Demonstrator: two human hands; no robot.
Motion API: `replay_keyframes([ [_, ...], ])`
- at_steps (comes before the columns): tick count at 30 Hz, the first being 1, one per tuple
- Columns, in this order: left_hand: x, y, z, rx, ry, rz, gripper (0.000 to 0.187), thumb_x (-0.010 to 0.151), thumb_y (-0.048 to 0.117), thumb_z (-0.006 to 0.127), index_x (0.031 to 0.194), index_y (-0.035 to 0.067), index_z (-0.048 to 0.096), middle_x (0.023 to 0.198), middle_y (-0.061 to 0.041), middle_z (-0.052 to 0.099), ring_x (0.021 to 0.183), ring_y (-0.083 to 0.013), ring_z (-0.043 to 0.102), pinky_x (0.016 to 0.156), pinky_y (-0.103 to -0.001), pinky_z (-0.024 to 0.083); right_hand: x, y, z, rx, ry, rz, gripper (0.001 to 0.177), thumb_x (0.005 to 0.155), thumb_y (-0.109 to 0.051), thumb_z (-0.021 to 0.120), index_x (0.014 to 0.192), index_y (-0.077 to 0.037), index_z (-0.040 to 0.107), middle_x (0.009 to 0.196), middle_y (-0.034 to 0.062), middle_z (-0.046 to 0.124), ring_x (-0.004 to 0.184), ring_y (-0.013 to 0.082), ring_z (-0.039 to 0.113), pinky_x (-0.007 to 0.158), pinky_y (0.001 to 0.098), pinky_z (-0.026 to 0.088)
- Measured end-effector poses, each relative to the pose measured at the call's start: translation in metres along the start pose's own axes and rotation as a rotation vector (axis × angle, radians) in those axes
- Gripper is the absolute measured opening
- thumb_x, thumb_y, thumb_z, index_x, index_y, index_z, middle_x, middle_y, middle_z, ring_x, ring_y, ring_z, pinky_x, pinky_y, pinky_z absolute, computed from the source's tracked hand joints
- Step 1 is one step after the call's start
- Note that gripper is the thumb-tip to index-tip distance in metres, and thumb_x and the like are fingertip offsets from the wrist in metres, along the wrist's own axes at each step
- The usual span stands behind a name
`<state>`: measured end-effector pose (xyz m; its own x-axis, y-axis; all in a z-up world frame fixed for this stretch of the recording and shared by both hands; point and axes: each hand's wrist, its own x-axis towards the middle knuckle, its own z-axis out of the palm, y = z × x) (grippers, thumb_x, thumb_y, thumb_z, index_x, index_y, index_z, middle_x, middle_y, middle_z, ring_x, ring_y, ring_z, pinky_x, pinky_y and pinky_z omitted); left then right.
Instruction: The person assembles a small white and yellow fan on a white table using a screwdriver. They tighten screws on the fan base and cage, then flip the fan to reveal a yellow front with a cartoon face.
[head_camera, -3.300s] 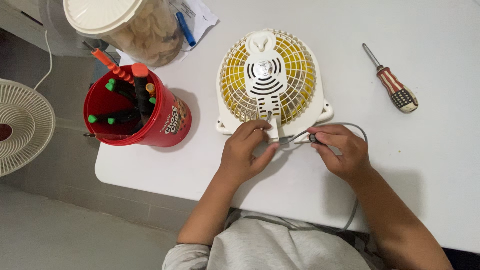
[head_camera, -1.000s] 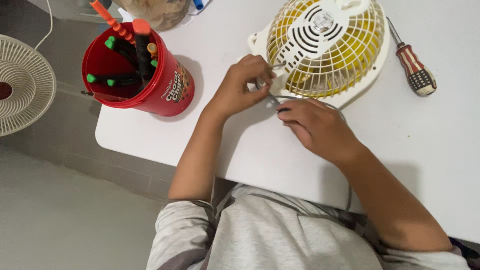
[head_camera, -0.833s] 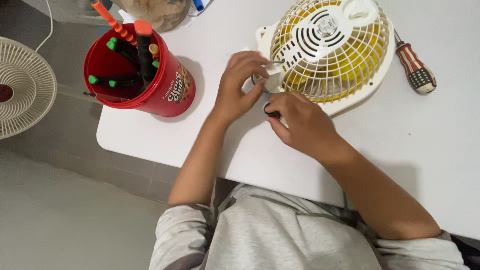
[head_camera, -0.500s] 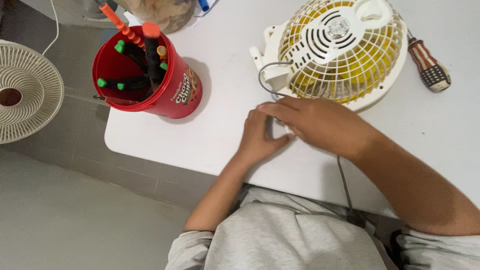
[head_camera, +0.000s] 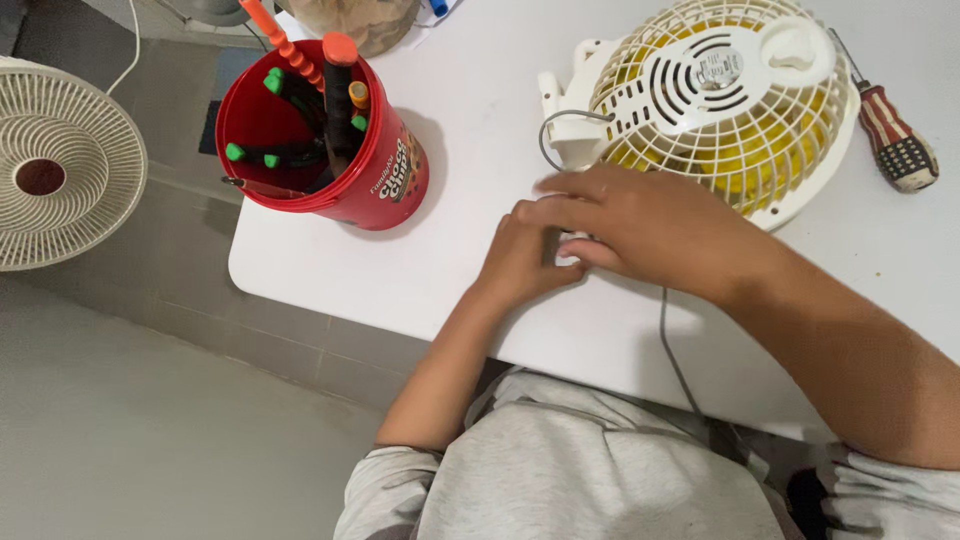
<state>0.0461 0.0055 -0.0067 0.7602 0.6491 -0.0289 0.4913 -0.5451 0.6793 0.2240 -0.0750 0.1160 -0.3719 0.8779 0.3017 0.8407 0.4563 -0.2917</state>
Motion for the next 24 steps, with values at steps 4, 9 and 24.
replay_keyframes([
  [4, -0.003, -0.014, -0.014, -0.079, 0.052, 0.131, 0.069, 0.061, 0.034, 0.092, 0.122, 0.010, 0.068, 0.117, -0.009, 0.069, 0.110, -0.0319, 0.057, 0.097, -0.043, 0.044, 0.006, 0.000, -0.005, 0.065, -0.096, 0.010, 0.047, 0.079, -0.011, 0.069, 0.126, -0.020, 0.070, 0.129, -0.0002, 0.070, 0.110, 0.0249, 0.069, 0.086, 0.0378, 0.058],
  [9, -0.002, -0.019, -0.019, -0.153, 0.046, 0.120, 0.072, 0.059, 0.033, 0.091, 0.122, 0.009, 0.065, 0.112, -0.010, 0.068, 0.107, -0.0315, 0.057, 0.096, -0.042, 0.045, 0.023, -0.007, -0.006, -0.054, -0.214, 0.094, 0.038, 0.085, -0.017, 0.067, 0.123, -0.015, 0.069, 0.111, 0.0013, 0.070, 0.104, 0.0256, 0.070, 0.083, 0.0405, 0.059],
  [24, -0.002, -0.032, -0.014, -0.180, 0.052, 0.181, 0.073, 0.061, 0.036, 0.090, 0.125, 0.012, 0.065, 0.115, -0.006, 0.071, 0.111, -0.0279, 0.059, 0.102, -0.042, 0.042, 0.024, 0.002, 0.001, -0.084, -0.164, 0.012, 0.038, 0.087, -0.022, 0.065, 0.125, -0.020, 0.071, 0.114, 0.0015, 0.072, 0.100, 0.0256, 0.071, 0.081, 0.0393, 0.060],
])
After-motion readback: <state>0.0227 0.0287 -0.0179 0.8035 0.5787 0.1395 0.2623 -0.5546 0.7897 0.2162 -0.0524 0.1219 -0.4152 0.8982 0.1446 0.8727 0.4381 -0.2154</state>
